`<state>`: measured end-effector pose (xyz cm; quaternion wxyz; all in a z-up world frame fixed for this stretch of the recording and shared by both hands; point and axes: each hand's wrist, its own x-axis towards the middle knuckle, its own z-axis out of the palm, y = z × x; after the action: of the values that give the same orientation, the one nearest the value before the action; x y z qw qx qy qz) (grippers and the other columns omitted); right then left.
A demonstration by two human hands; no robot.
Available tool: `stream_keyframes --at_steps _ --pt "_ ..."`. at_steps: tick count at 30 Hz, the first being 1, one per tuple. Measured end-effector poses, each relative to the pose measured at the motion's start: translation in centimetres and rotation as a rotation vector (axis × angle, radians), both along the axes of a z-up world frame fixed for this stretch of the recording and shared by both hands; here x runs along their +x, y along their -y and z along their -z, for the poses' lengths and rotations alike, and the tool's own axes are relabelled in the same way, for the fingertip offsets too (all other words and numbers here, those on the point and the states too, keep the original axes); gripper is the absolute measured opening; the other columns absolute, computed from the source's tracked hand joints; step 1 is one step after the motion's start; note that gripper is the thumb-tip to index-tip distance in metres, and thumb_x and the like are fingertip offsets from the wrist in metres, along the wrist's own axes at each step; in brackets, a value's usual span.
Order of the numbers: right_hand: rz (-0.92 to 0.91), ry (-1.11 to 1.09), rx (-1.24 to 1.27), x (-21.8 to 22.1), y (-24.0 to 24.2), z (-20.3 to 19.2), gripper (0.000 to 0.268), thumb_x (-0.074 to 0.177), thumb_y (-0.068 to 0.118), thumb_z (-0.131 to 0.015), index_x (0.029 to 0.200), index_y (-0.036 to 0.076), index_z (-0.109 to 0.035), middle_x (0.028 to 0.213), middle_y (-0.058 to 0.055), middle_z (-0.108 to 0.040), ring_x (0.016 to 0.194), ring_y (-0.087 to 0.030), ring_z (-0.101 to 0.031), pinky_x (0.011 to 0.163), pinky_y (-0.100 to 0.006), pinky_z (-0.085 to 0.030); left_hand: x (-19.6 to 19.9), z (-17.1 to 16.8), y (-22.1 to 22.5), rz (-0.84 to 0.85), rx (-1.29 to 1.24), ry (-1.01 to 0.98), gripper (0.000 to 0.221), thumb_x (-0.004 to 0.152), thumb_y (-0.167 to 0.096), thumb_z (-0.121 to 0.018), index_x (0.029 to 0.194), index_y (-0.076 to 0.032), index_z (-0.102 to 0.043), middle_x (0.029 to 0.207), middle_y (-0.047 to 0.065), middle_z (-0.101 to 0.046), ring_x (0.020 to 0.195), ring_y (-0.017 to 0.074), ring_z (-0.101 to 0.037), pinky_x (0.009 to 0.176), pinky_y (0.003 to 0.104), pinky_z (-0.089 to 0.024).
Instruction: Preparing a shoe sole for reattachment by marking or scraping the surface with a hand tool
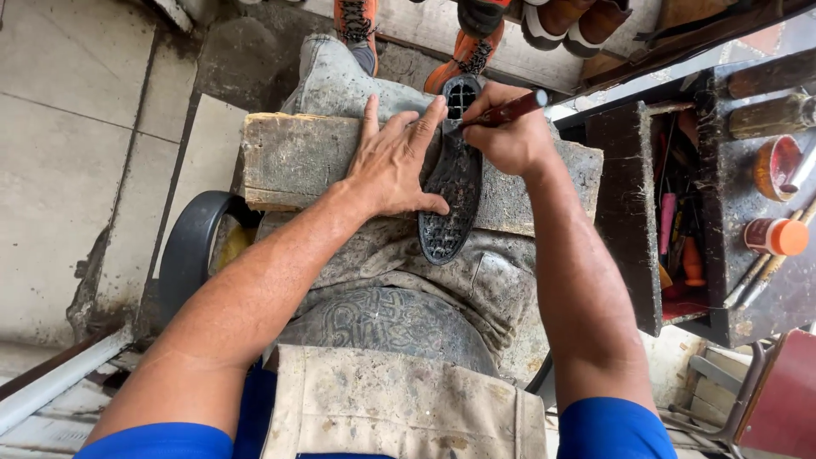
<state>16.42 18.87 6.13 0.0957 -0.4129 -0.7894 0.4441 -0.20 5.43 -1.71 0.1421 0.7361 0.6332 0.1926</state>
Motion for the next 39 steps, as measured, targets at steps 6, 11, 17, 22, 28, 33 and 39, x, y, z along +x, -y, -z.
stream_keyframes --at_steps 6,11,17,22,28,33,39 --pt "0.031 -0.017 0.072 0.0 -0.1 0.4 0.016 0.082 -0.001 -0.077 0.087 0.012 -0.069 0.084 -0.003 -0.070 0.068 -0.013 -0.063 0.053 -0.025 -0.052 -0.1 0.2 -0.1 -0.001 0.001 0.008 0.170 0.058 -0.089 -0.089 0.158 -0.011 0.024 0.161 0.010 -0.047 0.134 0.0345 -0.050 0.120 0.069 0.004" --pt "0.123 0.066 -0.009 -0.6 1.0 -1.0 0.019 0.084 0.002 -0.083 0.088 0.016 -0.072 0.093 -0.001 -0.074 0.082 -0.014 -0.072 0.077 -0.025 -0.066 -0.1 0.1 -0.2 0.011 0.004 0.015 0.167 0.060 -0.086 -0.090 0.159 -0.010 0.021 0.165 0.007 -0.043 0.133 0.0323 -0.049 0.119 0.070 0.005" --pt "-0.164 -0.192 0.136 2.4 1.4 2.1 0.013 0.082 0.000 -0.076 0.084 0.011 -0.069 0.084 -0.005 -0.070 0.066 -0.015 -0.063 0.053 -0.029 -0.052 0.0 0.3 0.0 0.014 0.027 0.009 0.164 0.059 -0.095 -0.082 0.160 -0.008 0.012 0.160 0.007 -0.050 0.130 0.0330 -0.051 0.118 0.073 0.000" --pt "-0.013 -0.267 0.319 2.8 4.3 4.1 0.013 0.083 0.004 -0.075 0.083 0.013 -0.066 0.082 -0.003 -0.067 0.067 -0.015 -0.060 0.057 -0.030 -0.051 -0.1 0.6 -0.3 0.024 -0.004 0.001 0.168 0.057 -0.094 -0.086 0.159 -0.009 0.018 0.163 0.006 -0.046 0.131 0.0323 -0.051 0.119 0.072 0.002" --pt "-0.058 -0.450 0.447 4.1 5.5 4.4 0.014 0.084 -0.002 -0.075 0.082 0.011 -0.069 0.081 -0.004 -0.067 0.068 -0.016 -0.060 0.061 -0.030 -0.048 0.2 -0.1 -0.1 0.025 -0.079 0.022 0.166 0.062 -0.089 -0.090 0.158 -0.013 0.023 0.148 0.013 -0.055 0.121 0.0319 -0.054 0.122 0.066 0.004" --pt "-0.176 -0.494 0.430 3.2 8.0 3.4 0.015 0.083 -0.002 -0.074 0.080 0.007 -0.062 0.078 -0.007 -0.065 0.066 -0.019 -0.059 0.062 -0.033 -0.049 -0.1 1.0 -0.1 0.014 -0.018 0.039 0.163 0.067 -0.092 -0.085 0.157 -0.017 0.028 0.135 0.012 -0.061 0.113 0.0303 -0.058 0.123 0.067 0.000" --pt "-0.121 -0.506 0.572 3.3 8.0 4.9 0.027 0.094 0.003 -0.064 0.076 0.021 -0.053 0.070 0.003 -0.058 0.056 -0.009 -0.048 0.053 -0.028 -0.047 -0.2 1.6 -0.5 0.018 0.086 0.022 0.159 0.073 -0.100 -0.075 0.157 -0.019 0.032 0.139 0.012 -0.061 0.112 0.0302 -0.058 0.123 0.068 -0.001"
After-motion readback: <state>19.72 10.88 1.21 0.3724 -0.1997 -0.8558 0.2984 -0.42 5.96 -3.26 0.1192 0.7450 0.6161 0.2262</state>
